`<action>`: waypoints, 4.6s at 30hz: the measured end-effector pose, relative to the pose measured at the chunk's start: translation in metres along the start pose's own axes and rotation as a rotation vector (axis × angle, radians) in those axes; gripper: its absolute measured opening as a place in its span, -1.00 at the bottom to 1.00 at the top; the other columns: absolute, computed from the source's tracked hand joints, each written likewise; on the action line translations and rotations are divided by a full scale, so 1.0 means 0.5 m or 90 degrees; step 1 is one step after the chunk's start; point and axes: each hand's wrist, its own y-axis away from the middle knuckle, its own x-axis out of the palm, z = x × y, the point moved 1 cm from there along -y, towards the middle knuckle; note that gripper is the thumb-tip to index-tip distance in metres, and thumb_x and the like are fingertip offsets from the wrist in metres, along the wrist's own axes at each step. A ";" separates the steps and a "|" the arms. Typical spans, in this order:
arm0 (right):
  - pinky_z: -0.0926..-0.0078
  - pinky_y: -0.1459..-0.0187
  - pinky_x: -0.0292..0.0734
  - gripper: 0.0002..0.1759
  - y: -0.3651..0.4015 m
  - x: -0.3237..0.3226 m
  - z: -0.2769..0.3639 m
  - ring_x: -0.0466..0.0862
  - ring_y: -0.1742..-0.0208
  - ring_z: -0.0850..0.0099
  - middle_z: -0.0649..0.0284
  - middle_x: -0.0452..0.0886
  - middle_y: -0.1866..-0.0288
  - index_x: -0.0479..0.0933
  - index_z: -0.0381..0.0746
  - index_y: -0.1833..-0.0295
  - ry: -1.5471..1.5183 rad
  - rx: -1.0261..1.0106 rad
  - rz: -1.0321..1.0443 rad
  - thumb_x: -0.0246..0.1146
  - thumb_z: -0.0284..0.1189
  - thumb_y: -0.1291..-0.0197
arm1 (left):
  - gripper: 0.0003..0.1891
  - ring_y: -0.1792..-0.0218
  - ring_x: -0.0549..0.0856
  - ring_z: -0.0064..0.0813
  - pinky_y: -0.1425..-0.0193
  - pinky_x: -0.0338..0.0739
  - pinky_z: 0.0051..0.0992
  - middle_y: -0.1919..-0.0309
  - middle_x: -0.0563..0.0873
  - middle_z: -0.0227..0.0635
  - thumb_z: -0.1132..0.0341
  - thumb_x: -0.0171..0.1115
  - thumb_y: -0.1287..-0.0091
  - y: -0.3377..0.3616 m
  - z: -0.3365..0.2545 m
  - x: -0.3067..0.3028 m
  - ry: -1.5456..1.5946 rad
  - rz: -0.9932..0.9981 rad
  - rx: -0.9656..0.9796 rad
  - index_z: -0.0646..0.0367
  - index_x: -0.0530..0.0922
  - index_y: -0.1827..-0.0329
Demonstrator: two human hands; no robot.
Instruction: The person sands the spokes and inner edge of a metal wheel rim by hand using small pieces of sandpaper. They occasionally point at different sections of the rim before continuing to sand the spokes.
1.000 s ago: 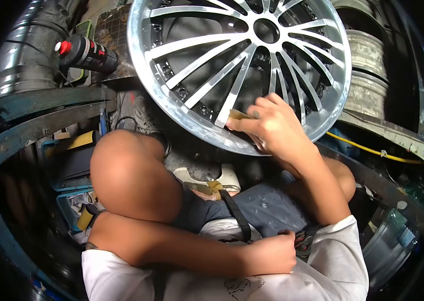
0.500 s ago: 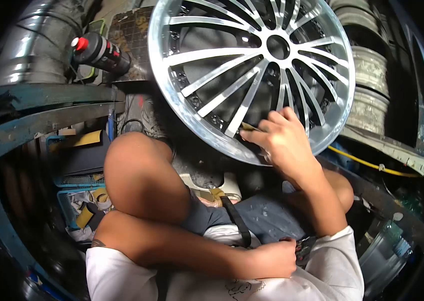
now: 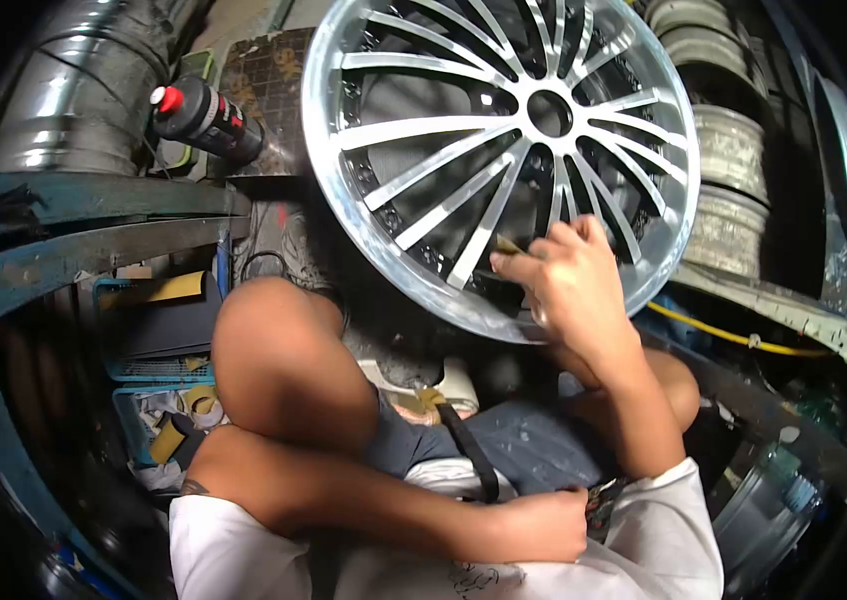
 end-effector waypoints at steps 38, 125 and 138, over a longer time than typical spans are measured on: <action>0.27 -0.05 0.42 -0.58 0.002 0.014 0.034 0.56 0.29 0.38 0.47 0.64 0.42 0.86 0.10 -0.06 -0.025 -0.083 -0.002 0.40 -0.43 -0.05 | -0.86 0.37 0.74 -0.44 0.07 0.49 -0.34 0.42 0.78 -0.48 0.25 0.33 -0.29 -0.003 -0.008 0.012 0.013 -0.022 0.005 0.09 0.75 0.35; 0.23 -0.09 0.69 -0.70 0.006 -0.039 0.179 0.79 0.07 0.28 0.17 0.80 0.07 0.73 -0.28 -0.05 -0.417 0.043 -0.251 0.24 -0.63 -0.23 | -0.85 0.38 0.75 -0.43 0.11 0.50 -0.37 0.46 0.67 -0.48 0.22 0.30 -0.26 0.050 -0.035 0.040 0.048 0.044 0.050 0.09 0.57 0.29; 0.23 -0.11 0.68 -0.72 0.006 -0.045 0.179 0.78 0.06 0.28 0.16 0.79 0.06 0.71 -0.29 -0.03 -0.392 0.043 -0.258 0.24 -0.61 -0.23 | -0.88 0.40 0.79 -0.35 0.19 0.45 -0.35 0.45 0.72 -0.44 0.23 0.30 -0.28 0.049 -0.039 0.041 0.058 0.030 0.038 0.04 0.61 0.35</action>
